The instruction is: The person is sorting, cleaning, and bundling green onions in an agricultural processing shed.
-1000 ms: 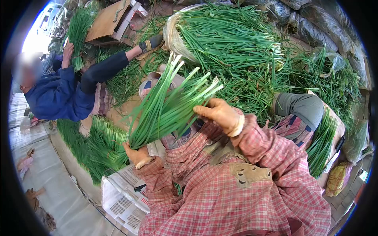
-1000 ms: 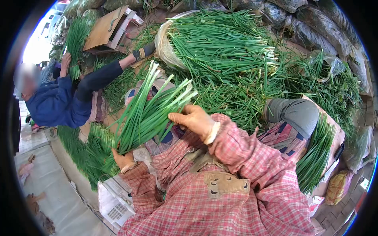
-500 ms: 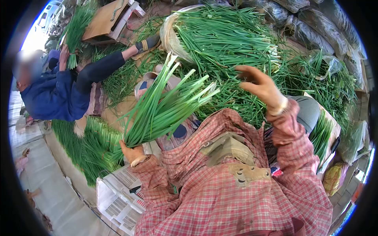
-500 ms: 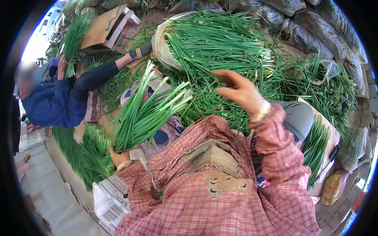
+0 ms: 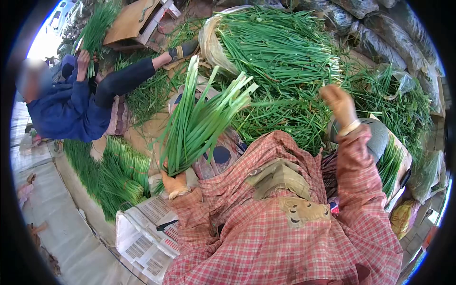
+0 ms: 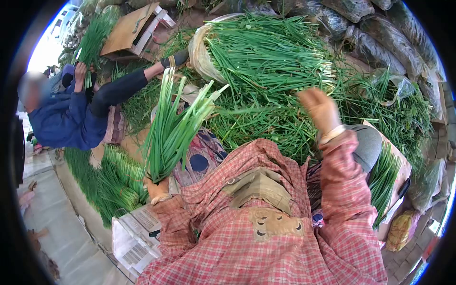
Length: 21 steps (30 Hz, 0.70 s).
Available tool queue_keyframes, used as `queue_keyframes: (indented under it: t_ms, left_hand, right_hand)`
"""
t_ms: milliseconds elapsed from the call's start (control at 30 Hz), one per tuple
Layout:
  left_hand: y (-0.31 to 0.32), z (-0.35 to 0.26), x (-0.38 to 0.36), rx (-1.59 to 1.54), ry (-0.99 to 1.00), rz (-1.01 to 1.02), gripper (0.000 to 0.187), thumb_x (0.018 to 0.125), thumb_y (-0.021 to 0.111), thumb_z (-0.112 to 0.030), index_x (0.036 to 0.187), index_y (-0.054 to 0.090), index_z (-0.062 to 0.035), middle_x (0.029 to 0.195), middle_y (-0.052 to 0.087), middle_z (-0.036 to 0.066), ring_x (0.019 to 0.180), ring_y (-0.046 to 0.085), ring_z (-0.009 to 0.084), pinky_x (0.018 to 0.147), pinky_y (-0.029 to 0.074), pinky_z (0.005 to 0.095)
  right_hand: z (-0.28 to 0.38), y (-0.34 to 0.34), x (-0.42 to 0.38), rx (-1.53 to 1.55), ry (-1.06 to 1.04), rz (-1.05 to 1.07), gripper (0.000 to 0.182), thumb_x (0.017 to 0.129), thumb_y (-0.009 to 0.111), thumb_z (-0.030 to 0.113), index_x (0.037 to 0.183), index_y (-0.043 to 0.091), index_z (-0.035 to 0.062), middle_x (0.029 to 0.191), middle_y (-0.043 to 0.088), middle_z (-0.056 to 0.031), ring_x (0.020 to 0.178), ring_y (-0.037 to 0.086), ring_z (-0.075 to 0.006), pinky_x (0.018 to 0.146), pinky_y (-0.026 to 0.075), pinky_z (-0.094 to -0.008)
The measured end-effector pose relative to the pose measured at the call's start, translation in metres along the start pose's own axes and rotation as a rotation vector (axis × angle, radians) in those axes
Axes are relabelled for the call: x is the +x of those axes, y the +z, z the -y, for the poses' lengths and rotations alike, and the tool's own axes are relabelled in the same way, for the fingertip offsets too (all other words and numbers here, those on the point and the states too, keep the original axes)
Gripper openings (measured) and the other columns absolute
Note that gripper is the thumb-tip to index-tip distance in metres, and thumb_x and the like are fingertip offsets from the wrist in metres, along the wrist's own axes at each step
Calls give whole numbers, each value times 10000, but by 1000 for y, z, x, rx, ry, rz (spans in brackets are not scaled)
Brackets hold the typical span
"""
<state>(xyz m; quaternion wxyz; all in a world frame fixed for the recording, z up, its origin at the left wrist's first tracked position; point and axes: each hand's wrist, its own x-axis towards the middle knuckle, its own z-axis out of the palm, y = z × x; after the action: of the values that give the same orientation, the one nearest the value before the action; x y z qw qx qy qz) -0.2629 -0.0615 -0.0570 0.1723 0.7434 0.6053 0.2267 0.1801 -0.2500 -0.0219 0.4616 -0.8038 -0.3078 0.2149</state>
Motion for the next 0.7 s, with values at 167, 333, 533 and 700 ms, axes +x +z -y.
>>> queue_keyframes:
  t_ms: [167,333,533,700]
  left_hand:
    - [8,35,3,-665,-314,76,345,900,498,-221,1210,465,-71,1081,589,101,975,560,262,849,459,398]
    - [7,26,-1,-1101,-502,-7,342,875,535,-203,1193,487,-89,1152,546,114,1046,516,299,878,436,502]
    - [1,10,5,-1453,-759,-88,326,885,507,-233,1156,497,-53,1131,556,125,1055,518,303,907,419,500]
    - [-1,35,3,-1203,-574,-26,517,703,640,94,1176,488,-47,1109,568,113,954,575,228,805,507,364]
  right_hand:
    - [101,118,-30,397,6,366,477,761,694,260,1129,525,7,918,599,-110,833,573,-178,798,462,-299]
    - [117,154,-26,846,47,297,242,824,639,175,995,602,9,766,582,1,647,486,-63,566,399,-219]
    - [101,155,-34,416,84,203,208,827,579,220,855,633,21,652,596,-128,563,556,-200,528,425,-292]
    - [83,84,-57,426,131,392,219,833,576,250,773,605,42,589,502,-12,521,447,-87,480,374,-240]
